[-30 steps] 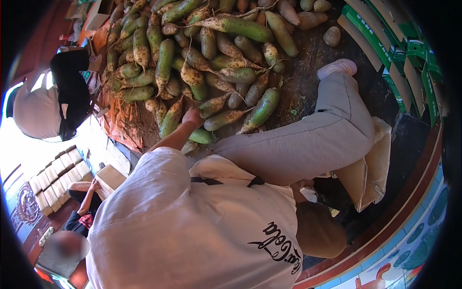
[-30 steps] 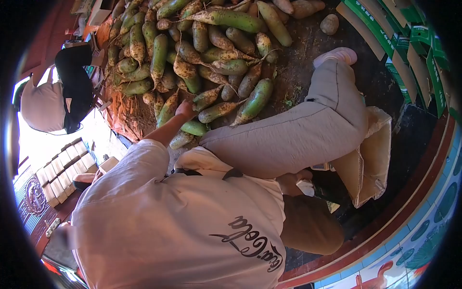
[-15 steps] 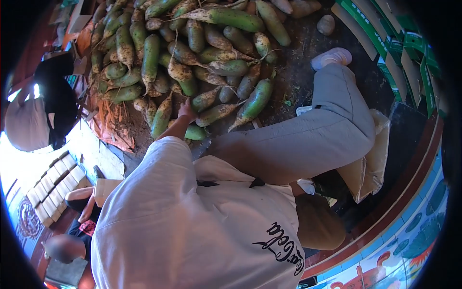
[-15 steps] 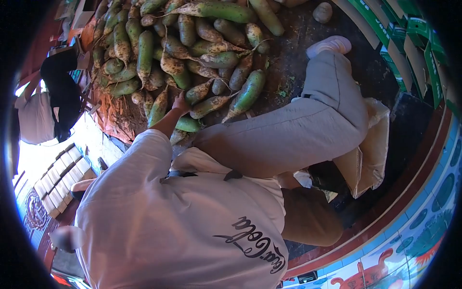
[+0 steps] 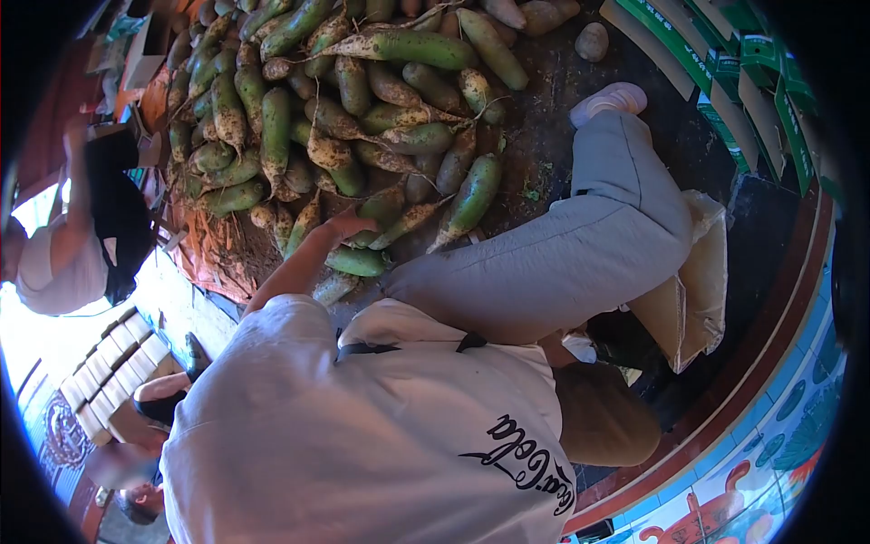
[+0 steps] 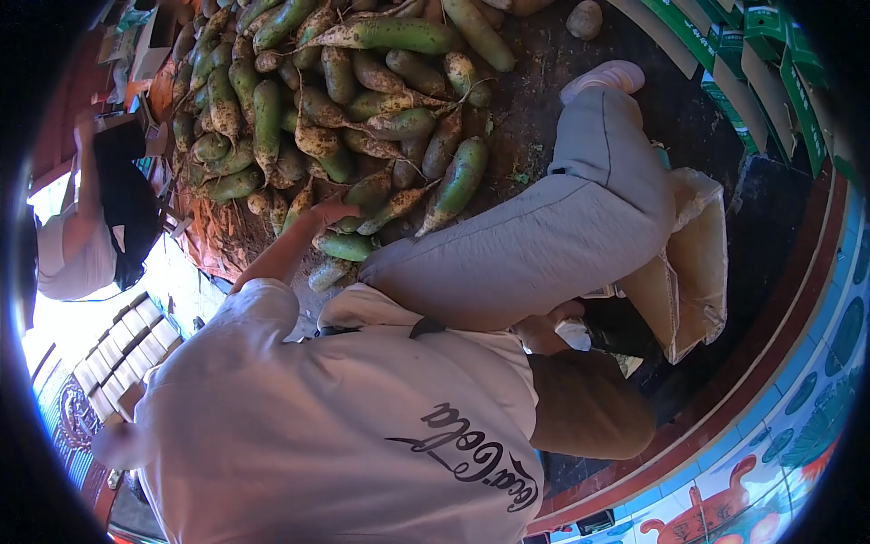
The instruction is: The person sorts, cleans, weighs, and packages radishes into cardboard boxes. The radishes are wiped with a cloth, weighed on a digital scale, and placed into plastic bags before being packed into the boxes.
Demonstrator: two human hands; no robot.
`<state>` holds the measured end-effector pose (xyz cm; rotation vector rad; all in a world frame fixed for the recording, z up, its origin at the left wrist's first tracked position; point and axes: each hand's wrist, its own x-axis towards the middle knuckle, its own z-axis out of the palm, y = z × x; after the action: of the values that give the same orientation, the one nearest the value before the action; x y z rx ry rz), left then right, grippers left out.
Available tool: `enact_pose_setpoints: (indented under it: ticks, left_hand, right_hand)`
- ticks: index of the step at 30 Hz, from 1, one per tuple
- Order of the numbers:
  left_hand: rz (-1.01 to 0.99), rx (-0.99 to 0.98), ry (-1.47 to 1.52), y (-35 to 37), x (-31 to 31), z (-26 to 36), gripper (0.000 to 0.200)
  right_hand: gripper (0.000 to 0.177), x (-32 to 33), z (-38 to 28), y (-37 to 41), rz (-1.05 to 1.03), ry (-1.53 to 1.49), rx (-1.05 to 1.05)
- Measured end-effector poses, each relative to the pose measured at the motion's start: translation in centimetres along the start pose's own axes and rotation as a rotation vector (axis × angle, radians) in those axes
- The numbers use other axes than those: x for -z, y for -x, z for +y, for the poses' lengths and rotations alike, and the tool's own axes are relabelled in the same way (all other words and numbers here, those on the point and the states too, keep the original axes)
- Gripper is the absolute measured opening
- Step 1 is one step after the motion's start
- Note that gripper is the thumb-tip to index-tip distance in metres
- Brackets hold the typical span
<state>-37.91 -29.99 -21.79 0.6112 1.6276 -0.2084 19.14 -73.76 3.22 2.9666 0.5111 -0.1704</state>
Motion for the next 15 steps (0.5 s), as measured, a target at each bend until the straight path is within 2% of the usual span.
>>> enact_pose_setpoints:
  ticks: [3,6,9,10,12,13,15]
  left_hand:
    - [-0.097,0.039,0.085,1.6,-0.7,2.6,0.082]
    - [0.02,0.018,-0.049,0.2,-2.3,2.5,0.071]
    - [-0.186,0.166,0.307,3.0,-1.2,4.7,0.061]
    - [-0.216,0.135,0.314,3.2,-0.3,4.2,0.06]
    - [-0.268,0.076,0.336,3.3,2.2,2.5,0.056]
    - [-0.293,0.032,0.367,4.3,3.1,2.8,0.056]
    - [-0.348,-0.053,0.427,7.4,4.6,4.3,0.056]
  right_hand:
    - [0.039,-0.7,2.2,1.0,0.005,-0.012,-0.056]
    - [0.039,-1.3,4.6,1.3,0.067,-0.009,-0.142]
    - [0.04,0.7,6.3,-0.7,0.286,-0.024,-0.26]
    - [0.04,1.8,6.3,-1.6,0.377,-0.065,-0.327]
    - [0.034,5.2,2.6,-3.3,0.51,-0.235,-0.43]
    - [0.038,6.5,0.2,-3.8,0.64,-0.199,-0.29]
    - [0.037,9.4,-7.7,-4.0,0.629,-0.444,-0.166]
